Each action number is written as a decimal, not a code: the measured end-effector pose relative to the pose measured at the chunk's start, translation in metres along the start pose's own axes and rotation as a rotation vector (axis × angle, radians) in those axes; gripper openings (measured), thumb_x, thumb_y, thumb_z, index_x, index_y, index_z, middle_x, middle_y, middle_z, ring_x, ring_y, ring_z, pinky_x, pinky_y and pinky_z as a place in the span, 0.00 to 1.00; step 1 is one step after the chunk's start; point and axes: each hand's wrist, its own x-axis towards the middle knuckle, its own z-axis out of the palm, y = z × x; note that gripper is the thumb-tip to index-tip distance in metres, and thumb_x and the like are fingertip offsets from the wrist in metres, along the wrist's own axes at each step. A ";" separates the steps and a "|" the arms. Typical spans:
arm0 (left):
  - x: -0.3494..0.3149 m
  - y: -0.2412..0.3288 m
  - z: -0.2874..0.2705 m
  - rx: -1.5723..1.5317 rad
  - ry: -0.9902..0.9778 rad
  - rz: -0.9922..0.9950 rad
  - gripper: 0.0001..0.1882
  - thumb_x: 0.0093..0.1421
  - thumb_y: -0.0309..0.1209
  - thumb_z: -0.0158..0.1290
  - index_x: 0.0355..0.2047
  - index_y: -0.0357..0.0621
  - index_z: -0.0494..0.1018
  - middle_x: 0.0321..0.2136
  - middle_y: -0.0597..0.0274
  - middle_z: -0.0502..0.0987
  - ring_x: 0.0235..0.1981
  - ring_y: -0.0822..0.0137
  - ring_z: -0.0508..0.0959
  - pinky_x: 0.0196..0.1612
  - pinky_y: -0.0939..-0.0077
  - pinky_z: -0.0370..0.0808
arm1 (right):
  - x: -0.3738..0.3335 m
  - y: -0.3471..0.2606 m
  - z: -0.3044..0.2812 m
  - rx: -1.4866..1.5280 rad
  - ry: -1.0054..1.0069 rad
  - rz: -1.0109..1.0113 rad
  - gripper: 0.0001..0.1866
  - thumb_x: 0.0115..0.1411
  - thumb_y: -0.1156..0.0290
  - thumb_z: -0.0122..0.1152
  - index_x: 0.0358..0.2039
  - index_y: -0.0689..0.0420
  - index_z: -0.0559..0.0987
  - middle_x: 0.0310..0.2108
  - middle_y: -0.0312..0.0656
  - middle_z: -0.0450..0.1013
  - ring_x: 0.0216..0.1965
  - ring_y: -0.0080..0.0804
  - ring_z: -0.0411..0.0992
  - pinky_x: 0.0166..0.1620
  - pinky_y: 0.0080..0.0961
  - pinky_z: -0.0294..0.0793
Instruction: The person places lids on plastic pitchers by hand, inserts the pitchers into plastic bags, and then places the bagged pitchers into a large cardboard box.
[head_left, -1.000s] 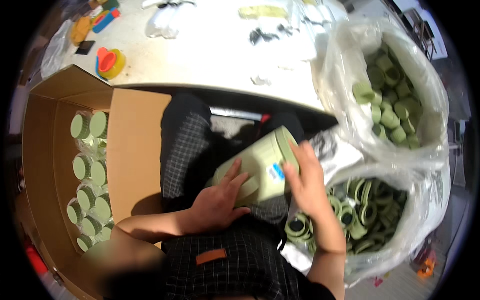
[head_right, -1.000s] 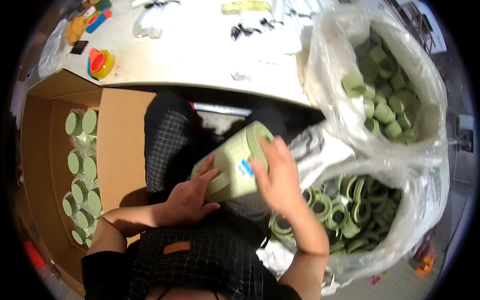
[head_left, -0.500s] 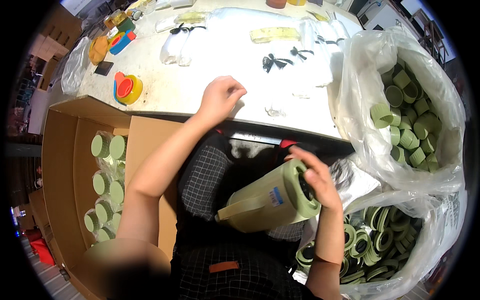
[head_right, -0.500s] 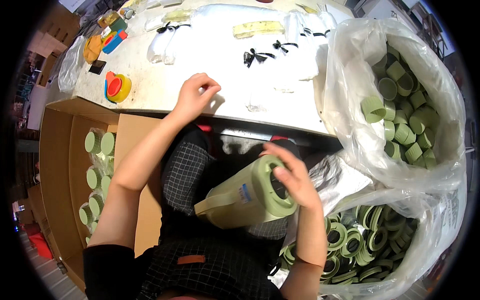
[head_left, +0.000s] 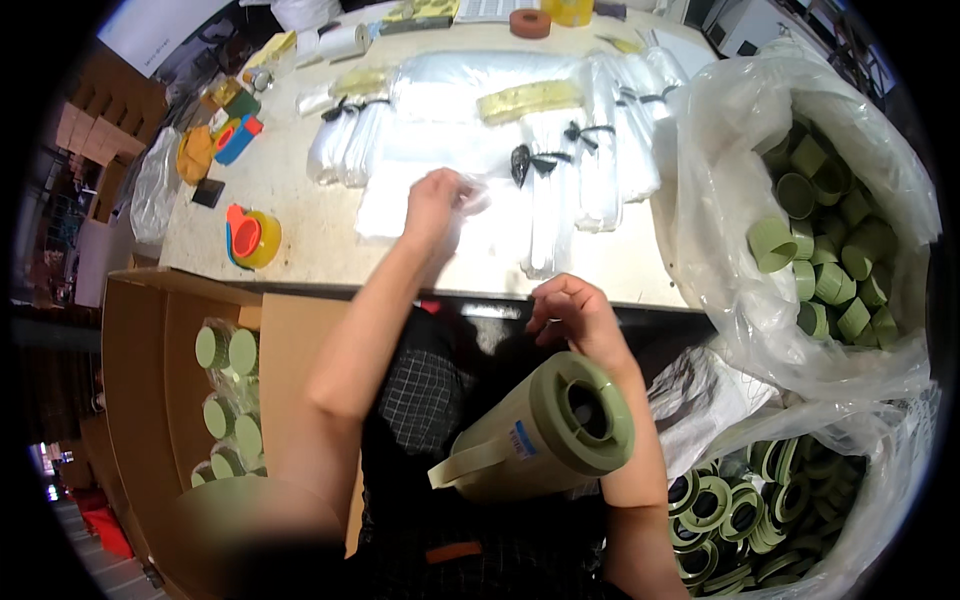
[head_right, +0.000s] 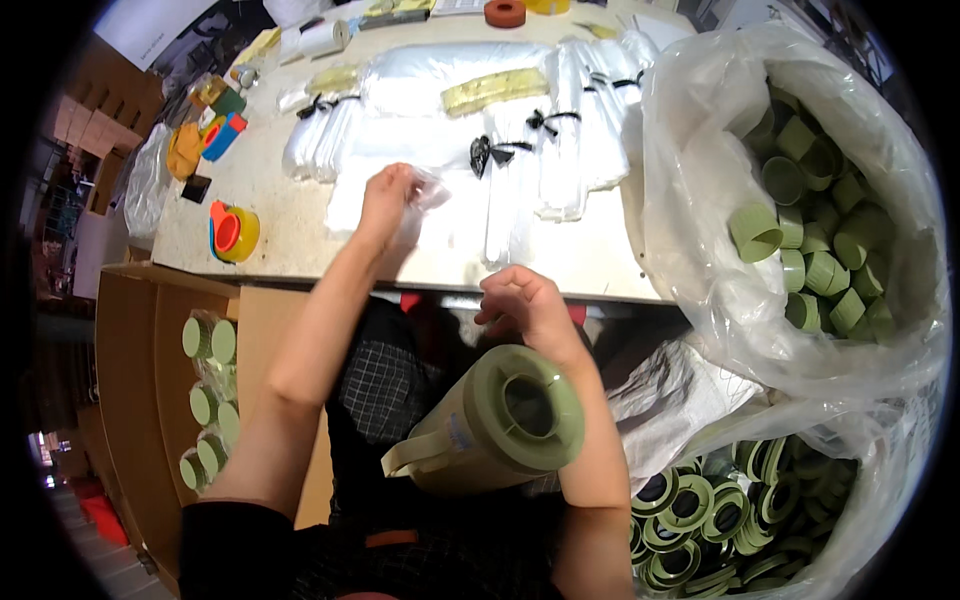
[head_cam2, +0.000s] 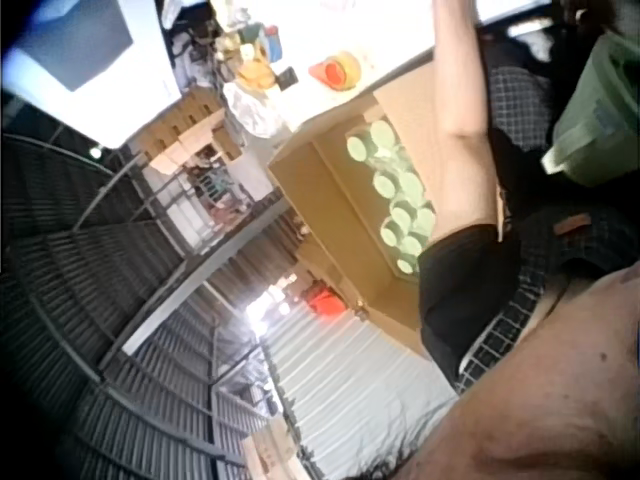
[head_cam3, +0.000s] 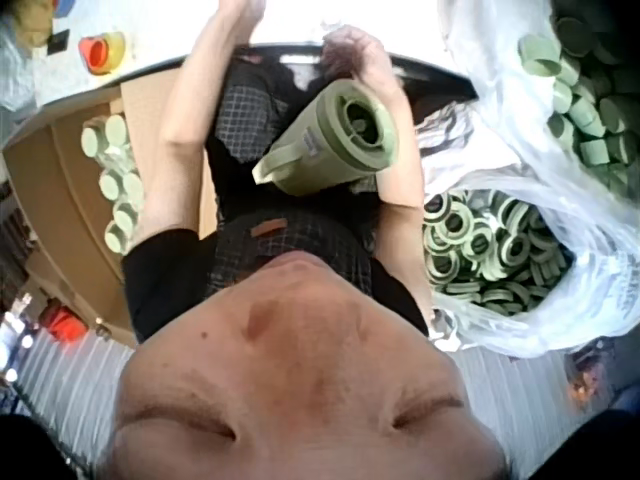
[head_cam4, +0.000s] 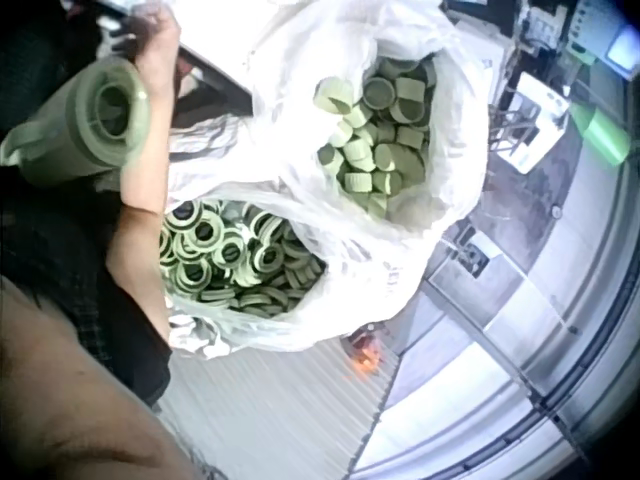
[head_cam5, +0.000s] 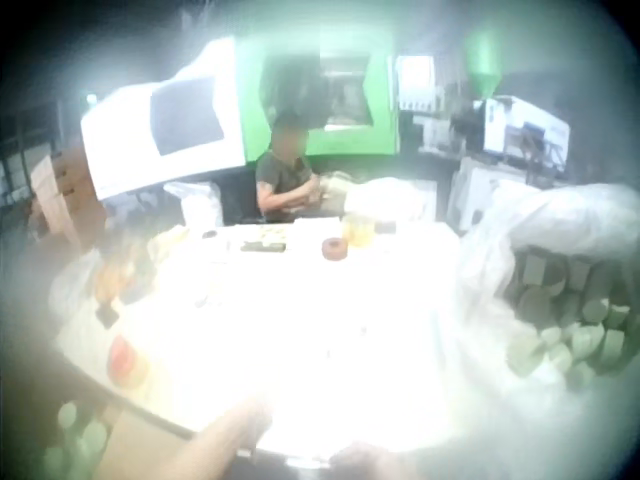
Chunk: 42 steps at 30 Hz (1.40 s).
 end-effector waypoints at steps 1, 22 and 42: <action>-0.017 0.012 0.010 0.029 -0.029 -0.034 0.11 0.67 0.28 0.45 0.31 0.37 0.73 0.32 0.59 0.79 0.32 0.70 0.75 0.38 0.74 0.77 | 0.003 0.004 0.007 -0.008 0.123 -0.052 0.06 0.62 0.71 0.60 0.35 0.60 0.77 0.28 0.39 0.76 0.33 0.28 0.77 0.34 0.22 0.77; -0.170 -0.001 0.013 0.281 -0.381 -0.103 0.08 0.60 0.19 0.54 0.37 0.43 0.68 0.25 0.72 0.66 0.28 0.81 0.65 0.30 0.86 0.63 | -0.071 0.045 -0.066 0.425 0.668 -0.441 0.03 0.67 0.74 0.52 0.38 0.60 0.73 0.27 0.36 0.72 0.21 0.21 0.64 0.22 0.18 0.67; -0.392 0.043 -0.157 0.582 0.386 0.387 0.24 0.57 0.26 0.55 0.55 0.42 0.70 0.44 0.49 0.76 0.43 0.55 0.79 0.43 0.63 0.77 | -0.146 0.097 0.178 -0.360 -0.478 -0.036 0.41 0.51 0.75 0.73 0.63 0.64 0.62 0.59 0.50 0.67 0.58 0.42 0.69 0.59 0.37 0.70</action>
